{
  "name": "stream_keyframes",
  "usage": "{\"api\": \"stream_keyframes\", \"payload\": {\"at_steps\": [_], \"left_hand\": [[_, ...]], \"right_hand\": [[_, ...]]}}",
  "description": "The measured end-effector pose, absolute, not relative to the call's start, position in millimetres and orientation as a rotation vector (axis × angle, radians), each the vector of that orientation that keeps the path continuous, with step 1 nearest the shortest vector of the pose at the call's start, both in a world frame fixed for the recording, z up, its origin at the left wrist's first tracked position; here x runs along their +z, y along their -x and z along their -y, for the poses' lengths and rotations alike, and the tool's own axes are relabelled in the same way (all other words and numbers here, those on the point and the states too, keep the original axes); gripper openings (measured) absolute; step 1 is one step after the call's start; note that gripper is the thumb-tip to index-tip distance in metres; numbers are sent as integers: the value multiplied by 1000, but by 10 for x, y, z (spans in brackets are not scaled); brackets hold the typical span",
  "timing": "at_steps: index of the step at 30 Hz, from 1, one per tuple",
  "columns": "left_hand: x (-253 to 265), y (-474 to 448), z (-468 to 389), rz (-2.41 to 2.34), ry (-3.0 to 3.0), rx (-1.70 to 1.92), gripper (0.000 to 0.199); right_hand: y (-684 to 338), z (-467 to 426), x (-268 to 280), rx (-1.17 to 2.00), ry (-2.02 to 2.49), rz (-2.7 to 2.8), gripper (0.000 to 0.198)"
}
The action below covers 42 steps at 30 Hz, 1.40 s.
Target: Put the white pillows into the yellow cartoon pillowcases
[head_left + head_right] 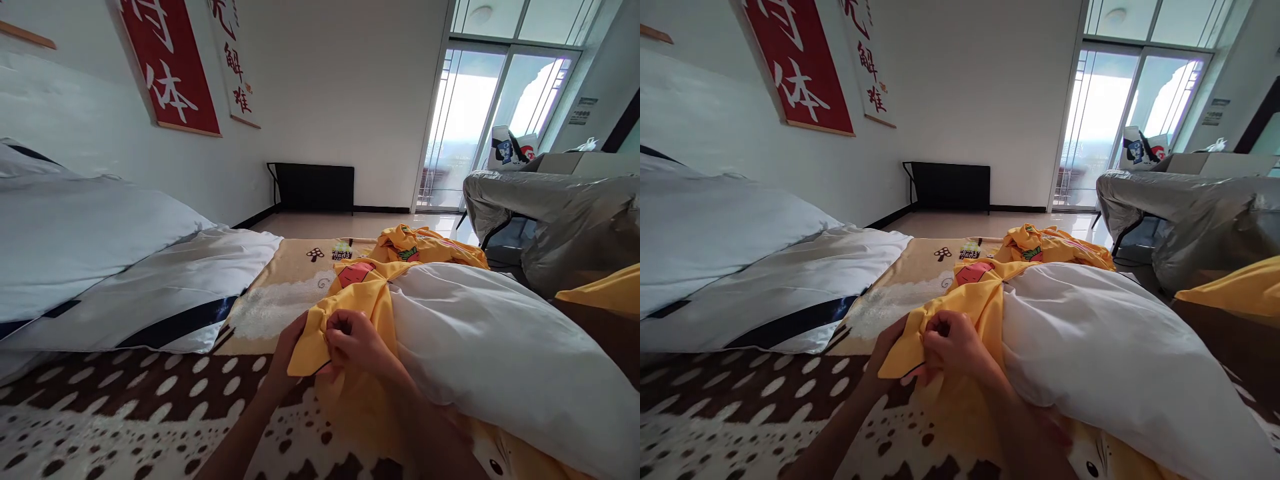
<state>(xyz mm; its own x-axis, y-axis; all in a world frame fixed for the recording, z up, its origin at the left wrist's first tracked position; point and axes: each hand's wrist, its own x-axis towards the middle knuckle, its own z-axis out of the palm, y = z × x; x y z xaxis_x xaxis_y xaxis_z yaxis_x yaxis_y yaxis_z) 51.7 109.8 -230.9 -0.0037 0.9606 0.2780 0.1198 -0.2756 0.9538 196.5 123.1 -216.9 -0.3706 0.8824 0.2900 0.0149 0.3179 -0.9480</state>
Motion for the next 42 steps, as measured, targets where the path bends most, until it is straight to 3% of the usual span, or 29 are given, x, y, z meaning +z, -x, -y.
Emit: {"api": "stream_keyframes", "payload": {"at_steps": [6,12,26,36,42], "left_hand": [[-2280,-520,-1037,-1165,-1423,1463,18],[-2103,-466,-942,-1125,-1545,1195,22],[-2126,-491,-944,-896,-1128,1320,30],[-2232,-446,-1055,-779,-1136,1185,32],[-2183,-427,-941,-917,-1507,996,18]], "right_hand": [[-1973,-1233,-2159,1190,832,1643,7],[-1969,-1239,-2148,1138,838,1657,6],[-2051,-1201,-2116,1054,789,1761,16],[-2061,-1207,-2092,506,1094,1823,11],[-2142,-1234,-2088,649,1185,1855,31]]}}
